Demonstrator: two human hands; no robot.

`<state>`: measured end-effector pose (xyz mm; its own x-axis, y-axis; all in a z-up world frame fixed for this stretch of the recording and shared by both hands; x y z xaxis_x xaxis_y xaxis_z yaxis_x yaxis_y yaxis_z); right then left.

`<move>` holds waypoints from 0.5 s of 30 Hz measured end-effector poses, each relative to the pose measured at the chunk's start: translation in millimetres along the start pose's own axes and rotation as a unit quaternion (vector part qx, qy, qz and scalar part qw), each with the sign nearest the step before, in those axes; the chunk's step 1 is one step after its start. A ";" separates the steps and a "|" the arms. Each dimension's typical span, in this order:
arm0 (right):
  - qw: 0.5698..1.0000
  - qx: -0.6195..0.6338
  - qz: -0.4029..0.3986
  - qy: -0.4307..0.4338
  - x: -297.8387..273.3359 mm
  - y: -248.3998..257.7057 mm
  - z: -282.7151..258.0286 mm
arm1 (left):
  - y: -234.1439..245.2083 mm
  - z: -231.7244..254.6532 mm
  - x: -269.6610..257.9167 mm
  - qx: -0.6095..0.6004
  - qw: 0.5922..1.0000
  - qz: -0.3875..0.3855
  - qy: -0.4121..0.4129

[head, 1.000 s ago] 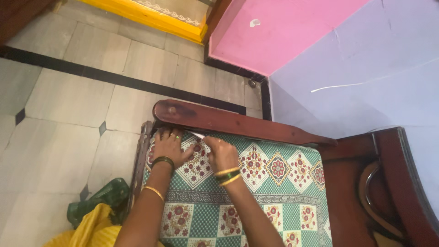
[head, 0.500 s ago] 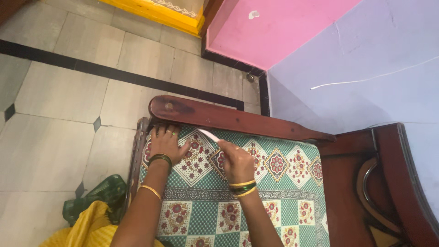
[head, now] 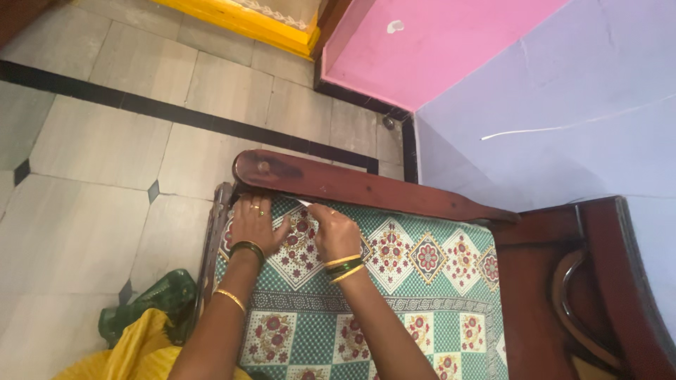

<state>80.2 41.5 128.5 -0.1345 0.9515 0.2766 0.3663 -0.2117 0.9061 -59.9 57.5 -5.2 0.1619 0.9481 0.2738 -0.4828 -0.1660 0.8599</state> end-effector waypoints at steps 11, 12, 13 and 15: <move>0.999 -0.005 0.036 0.034 -12.3 74.9 -38.3 | -5.1 0.9 2.4 0.004 1.000 -0.022 0.005; 0.999 -0.016 0.025 0.037 -19.2 79.3 -42.8 | -5.8 0.2 1.5 -0.007 1.000 -0.003 0.008; 0.999 -0.024 0.019 0.042 -20.8 80.1 -46.6 | -3.5 -3.0 3.6 -0.014 1.000 0.021 0.009; 0.998 -0.023 0.014 0.049 -21.6 73.1 -50.9 | -3.6 -13.0 -9.2 -0.086 0.989 0.019 0.115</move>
<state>63.0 -5.8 205.1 -0.2150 0.9191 0.3301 0.3292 -0.2500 0.9106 -70.8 52.9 -16.5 -0.0492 0.9821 0.1819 -0.6271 -0.1721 0.7597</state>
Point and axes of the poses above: each hand's wrist, its own x-axis towards the middle knuckle, its own y-axis out of the back of the hand, z = x × y, the point moved 5 cm from there along x, towards the middle knuckle, and after that the axes turned 13 degrees about -y, right-handed, at the moved point
